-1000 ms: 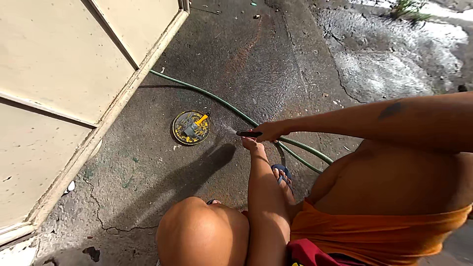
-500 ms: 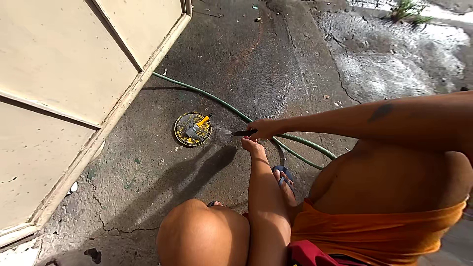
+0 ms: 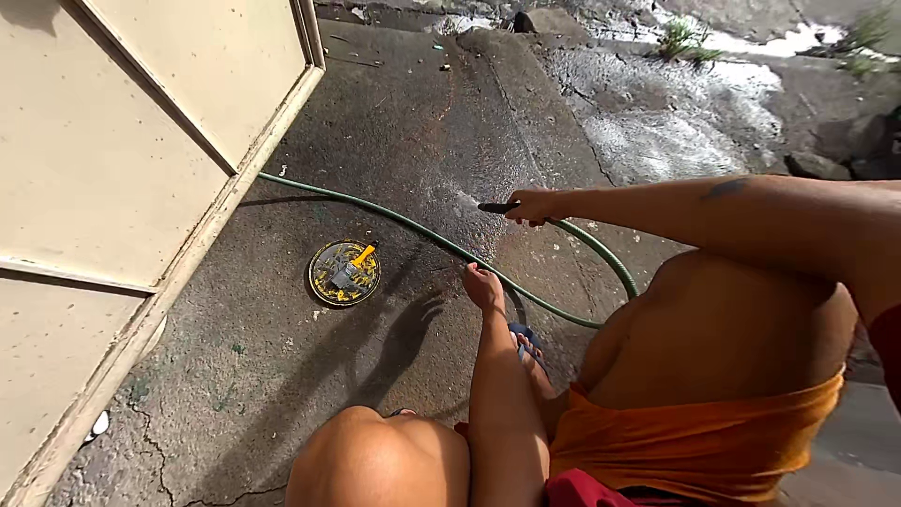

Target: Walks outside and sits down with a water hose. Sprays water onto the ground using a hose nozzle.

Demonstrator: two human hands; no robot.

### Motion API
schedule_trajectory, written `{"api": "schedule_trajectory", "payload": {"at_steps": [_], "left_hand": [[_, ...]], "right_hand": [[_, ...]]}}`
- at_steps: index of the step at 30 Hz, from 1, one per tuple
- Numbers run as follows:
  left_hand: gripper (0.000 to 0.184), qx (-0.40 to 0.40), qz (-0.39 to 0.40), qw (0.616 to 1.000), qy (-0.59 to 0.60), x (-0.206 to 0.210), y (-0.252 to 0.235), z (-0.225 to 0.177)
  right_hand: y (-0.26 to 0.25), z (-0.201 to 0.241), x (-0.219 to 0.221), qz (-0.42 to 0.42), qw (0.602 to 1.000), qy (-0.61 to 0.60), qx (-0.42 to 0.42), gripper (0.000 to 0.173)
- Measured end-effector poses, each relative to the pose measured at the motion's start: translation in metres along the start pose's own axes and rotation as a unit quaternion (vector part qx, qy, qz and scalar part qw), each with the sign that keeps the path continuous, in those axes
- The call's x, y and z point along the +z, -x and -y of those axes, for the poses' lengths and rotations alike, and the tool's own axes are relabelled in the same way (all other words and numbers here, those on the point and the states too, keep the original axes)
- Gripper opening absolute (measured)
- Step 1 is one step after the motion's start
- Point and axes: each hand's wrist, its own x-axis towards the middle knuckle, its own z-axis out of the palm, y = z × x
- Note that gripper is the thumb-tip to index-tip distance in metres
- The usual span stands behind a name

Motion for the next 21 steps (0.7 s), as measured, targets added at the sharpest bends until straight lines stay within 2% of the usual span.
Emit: {"api": "schedule_trajectory", "payload": {"at_steps": [2, 5, 10, 15, 18, 21], "left_hand": [[0.032, 0.039, 0.015, 0.998, -0.052, 0.006, 0.005, 0.001], [0.032, 0.063, 0.054, 0.990, -0.110, 0.017, 0.011, 0.005], [0.037, 0.091, 0.156, 0.966, -0.182, 0.035, 0.019, 0.005], [0.039, 0.126, 0.232, 0.929, -0.260, 0.047, 0.028, 0.006], [0.036, 0.129, 0.249, 0.908, -0.312, 0.043, 0.036, 0.002], [0.036, 0.115, 0.223, 0.910, -0.330, 0.037, 0.041, 0.003]], "right_hand": [[-0.001, -0.022, -0.008, -0.010, 0.999, 0.026, 0.026, 0.033], [0.001, -0.047, -0.015, 0.036, 0.996, 0.040, 0.073, 0.029], [0.007, -0.068, -0.015, 0.093, 0.988, 0.012, 0.120, 0.022], [0.011, -0.076, -0.013, 0.106, 0.978, 0.016, 0.181, 0.019], [0.017, -0.075, -0.012, 0.101, 0.981, 0.015, 0.167, 0.018], [0.023, -0.076, -0.008, 0.119, 0.980, 0.012, 0.158, 0.018]]}}
